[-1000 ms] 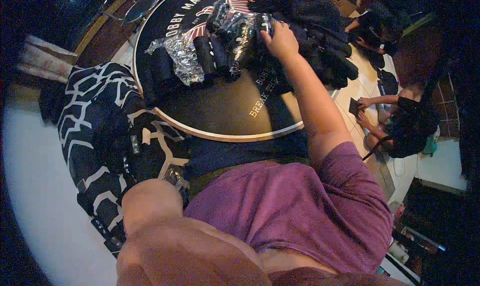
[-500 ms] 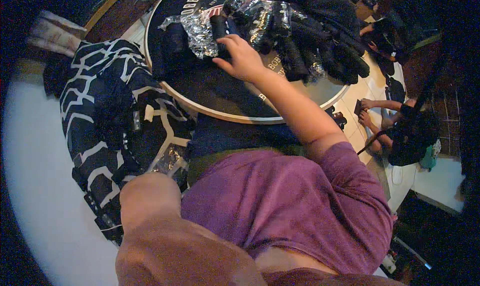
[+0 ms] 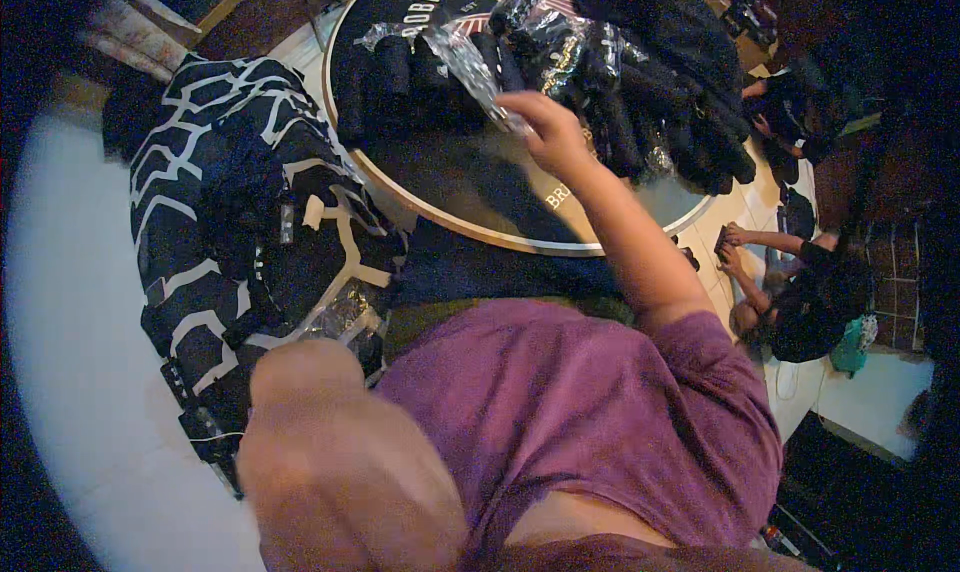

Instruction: The recorder is placing folded black fabric items into clear plastic bags on a table.

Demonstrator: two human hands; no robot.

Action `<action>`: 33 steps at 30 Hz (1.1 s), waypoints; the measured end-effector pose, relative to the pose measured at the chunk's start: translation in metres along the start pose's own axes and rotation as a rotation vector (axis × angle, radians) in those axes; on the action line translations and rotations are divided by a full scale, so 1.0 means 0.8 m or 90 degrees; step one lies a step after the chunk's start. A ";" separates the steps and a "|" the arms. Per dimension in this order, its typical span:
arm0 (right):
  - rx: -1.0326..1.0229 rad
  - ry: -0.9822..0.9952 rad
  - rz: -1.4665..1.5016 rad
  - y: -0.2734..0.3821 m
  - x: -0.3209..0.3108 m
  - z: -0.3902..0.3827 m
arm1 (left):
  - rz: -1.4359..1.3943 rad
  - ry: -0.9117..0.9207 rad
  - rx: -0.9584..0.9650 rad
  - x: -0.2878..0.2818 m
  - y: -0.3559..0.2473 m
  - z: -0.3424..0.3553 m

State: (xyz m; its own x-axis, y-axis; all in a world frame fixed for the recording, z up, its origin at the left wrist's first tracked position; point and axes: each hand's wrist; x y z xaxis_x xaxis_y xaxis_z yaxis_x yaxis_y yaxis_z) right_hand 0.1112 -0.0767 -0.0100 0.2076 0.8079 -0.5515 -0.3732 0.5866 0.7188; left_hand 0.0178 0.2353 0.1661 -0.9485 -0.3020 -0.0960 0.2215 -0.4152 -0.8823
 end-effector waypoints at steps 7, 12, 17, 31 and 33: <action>-0.116 0.174 0.042 0.048 -0.069 -0.096 | 0.005 -0.614 -0.420 -0.008 0.201 0.006; -0.111 0.283 -0.132 0.070 -0.092 -0.121 | -0.113 -0.703 -0.353 -0.030 0.280 0.009; -0.090 0.160 -0.197 0.022 -0.127 -0.134 | -0.330 -0.730 -0.256 -0.045 0.247 0.016; 0.501 -0.200 0.503 0.026 -0.098 -0.127 | -0.436 -0.692 -0.102 0.003 0.256 0.055; 0.516 -0.211 0.440 0.023 -0.102 -0.128 | -0.429 -0.692 -0.113 0.002 0.256 0.052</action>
State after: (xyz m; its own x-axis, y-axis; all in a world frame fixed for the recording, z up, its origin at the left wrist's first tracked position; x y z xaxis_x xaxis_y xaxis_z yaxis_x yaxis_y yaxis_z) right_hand -0.0050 -0.1375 0.0050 0.4595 0.8790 0.1272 0.1739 -0.2294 0.9577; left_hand 0.0715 0.1139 0.0048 -0.1721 -0.6528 0.7377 -0.3380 -0.6643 -0.6667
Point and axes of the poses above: each hand's wrist, its own z-axis towards the middle knuckle, its own x-axis out of the palm, y = z × x, and after that the axes turned 4 degrees about x, right-handed
